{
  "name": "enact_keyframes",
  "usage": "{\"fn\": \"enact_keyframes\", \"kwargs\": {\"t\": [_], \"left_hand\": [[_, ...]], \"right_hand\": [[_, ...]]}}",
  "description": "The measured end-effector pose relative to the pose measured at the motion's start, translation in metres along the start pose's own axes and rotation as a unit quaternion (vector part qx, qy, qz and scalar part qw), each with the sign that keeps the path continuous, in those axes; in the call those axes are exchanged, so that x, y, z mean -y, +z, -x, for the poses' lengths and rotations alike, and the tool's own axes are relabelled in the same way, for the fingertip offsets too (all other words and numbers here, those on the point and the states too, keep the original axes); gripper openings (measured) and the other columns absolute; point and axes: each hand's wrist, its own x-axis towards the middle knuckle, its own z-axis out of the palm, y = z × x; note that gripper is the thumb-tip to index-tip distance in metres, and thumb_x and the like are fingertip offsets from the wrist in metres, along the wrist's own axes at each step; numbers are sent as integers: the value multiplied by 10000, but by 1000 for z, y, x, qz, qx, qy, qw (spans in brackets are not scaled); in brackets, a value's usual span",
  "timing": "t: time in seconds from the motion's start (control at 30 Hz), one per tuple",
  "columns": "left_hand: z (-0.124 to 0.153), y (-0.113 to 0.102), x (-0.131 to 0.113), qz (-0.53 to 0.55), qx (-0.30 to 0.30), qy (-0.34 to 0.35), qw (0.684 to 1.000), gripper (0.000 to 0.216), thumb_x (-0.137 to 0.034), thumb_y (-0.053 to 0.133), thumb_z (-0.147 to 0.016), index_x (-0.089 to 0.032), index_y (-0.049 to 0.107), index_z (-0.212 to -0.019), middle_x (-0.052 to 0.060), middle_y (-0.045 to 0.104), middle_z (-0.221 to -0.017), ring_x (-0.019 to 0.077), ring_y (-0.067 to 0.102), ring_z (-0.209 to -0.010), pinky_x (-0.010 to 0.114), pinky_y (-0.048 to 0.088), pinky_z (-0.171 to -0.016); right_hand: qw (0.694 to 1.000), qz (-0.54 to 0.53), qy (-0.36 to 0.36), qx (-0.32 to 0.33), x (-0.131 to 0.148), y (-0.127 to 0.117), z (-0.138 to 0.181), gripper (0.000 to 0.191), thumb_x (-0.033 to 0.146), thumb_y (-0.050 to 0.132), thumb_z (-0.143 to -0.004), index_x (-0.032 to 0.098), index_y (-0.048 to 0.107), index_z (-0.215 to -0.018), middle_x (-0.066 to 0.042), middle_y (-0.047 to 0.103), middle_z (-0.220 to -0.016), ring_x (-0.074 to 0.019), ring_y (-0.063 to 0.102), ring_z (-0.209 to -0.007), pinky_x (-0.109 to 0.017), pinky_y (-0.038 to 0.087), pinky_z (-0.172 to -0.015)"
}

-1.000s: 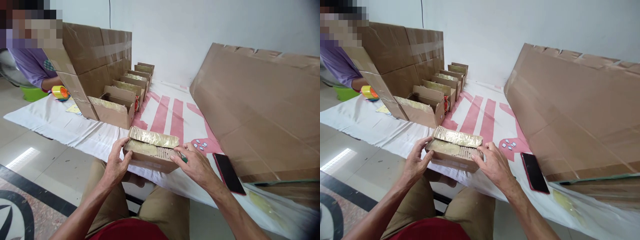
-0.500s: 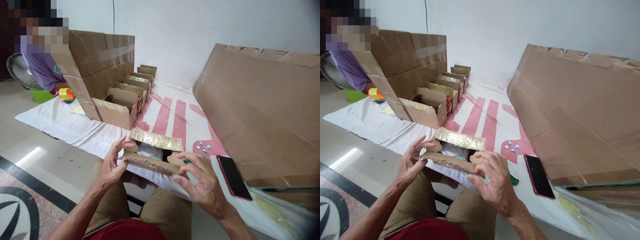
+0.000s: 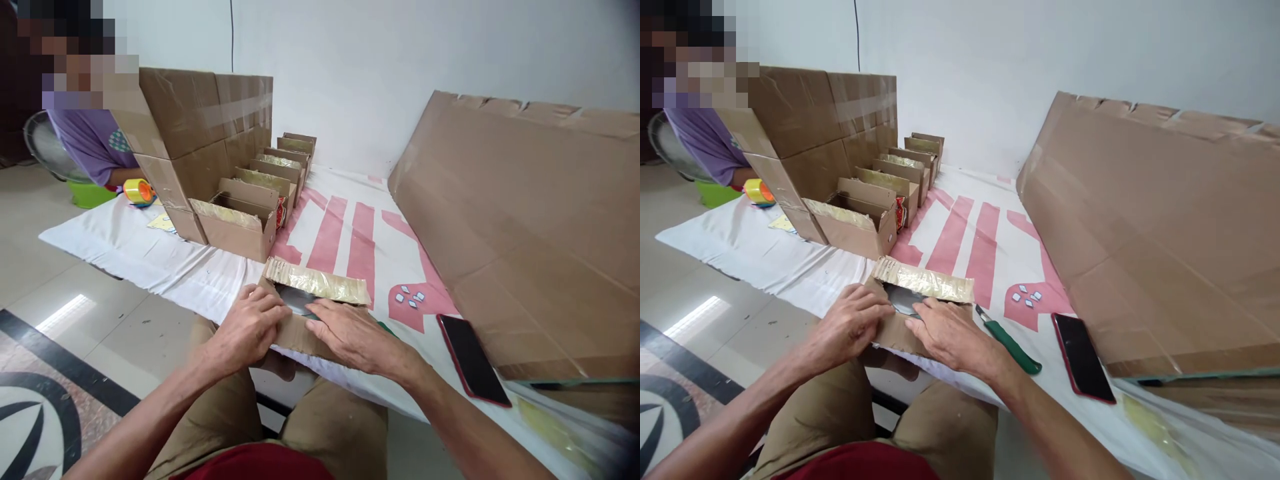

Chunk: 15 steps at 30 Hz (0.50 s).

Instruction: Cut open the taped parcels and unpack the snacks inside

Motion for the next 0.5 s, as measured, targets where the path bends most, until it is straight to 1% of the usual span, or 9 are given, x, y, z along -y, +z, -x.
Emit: {"fn": "enact_keyframes", "kwargs": {"t": [0.03, 0.1, 0.17, 0.2, 0.3, 0.37, 0.43, 0.5], "left_hand": [[-3, -3, 0, -15, 36, 10, 999, 356, -54, 499, -877, -176, 677, -1160, 82, 754, -1031, 254, 625, -947, 418, 444, -852], [-10, -9, -1, -33, 102, 30, 994, 361, -58, 494, -866, -162, 667, -1165, 94, 742, -1007, 266, 617, -962, 410, 445, -848], [-19, -14, 1, -44, 159, 51, 985, 294, -71, 511, -838, -159, 667, -1071, 97, 716, -937, 269, 610, -938, 400, 450, -842], [-25, -17, 4, -46, 181, 62, 980, 252, -84, 531, -810, -161, 659, -1013, 99, 702, -912, 272, 608, -928, 400, 455, -850], [-44, -20, 14, -37, 213, 101, 971, 178, -136, 588, -705, -182, 617, -874, 105, 691, -876, 276, 614, -920, 417, 462, -942], [-55, -19, 21, -31, 221, 125, 967, 142, -176, 609, -662, -200, 594, -801, 97, 686, -823, 266, 615, -862, 429, 458, -992], [-60, -16, 25, -48, 224, 139, 964, 89, -214, 615, -668, -210, 586, -753, 83, 666, -743, 258, 600, -777, 464, 451, -1022], [-56, -16, 23, -78, 208, 146, 964, 61, -235, 612, -701, -210, 596, -754, 67, 650, -707, 260, 596, -749, 531, 401, -1097]], "right_hand": [[1000, 10, 6, 2, 1, -2, -2, 455, 370, 374, -1075, 109, 671, -1301, -209, 690, -1335, -341, 663, -1233, -494, 525, -1013], [999, 29, 15, -30, -1, -5, -6, 490, 368, 385, -1068, 90, 594, -1412, -237, 561, -1506, -362, 568, -1370, -516, 488, -1086], [997, 40, 20, -66, -8, -10, -11, 494, 330, 413, -1051, 124, 531, -1485, -214, 455, -1609, -361, 483, -1453, -536, 450, -1136], [996, 43, 24, -75, -13, -12, -16, 491, 308, 432, -1040, 145, 521, -1495, -199, 436, -1627, -357, 471, -1462, -544, 443, -1142], [996, 54, 33, -64, -31, -17, -35, 450, 252, 535, -988, 160, 574, -1427, -185, 498, -1579, -347, 510, -1416, -538, 444, -1131], [996, 57, 41, -52, -43, -19, -47, 431, 219, 597, -951, 160, 603, -1378, -179, 561, -1516, -339, 543, -1371, -535, 447, -1115], [997, 50, 40, -46, -52, -18, -54, 432, 211, 625, -932, 174, 608, -1362, -163, 607, -1467, -335, 572, -1326, -544, 461, -1088], [997, 45, 25, -59, -55, -16, -53, 407, 203, 630, -926, 176, 623, -1332, -158, 618, -1453, -335, 580, -1306, -548, 469, -1076]]}}
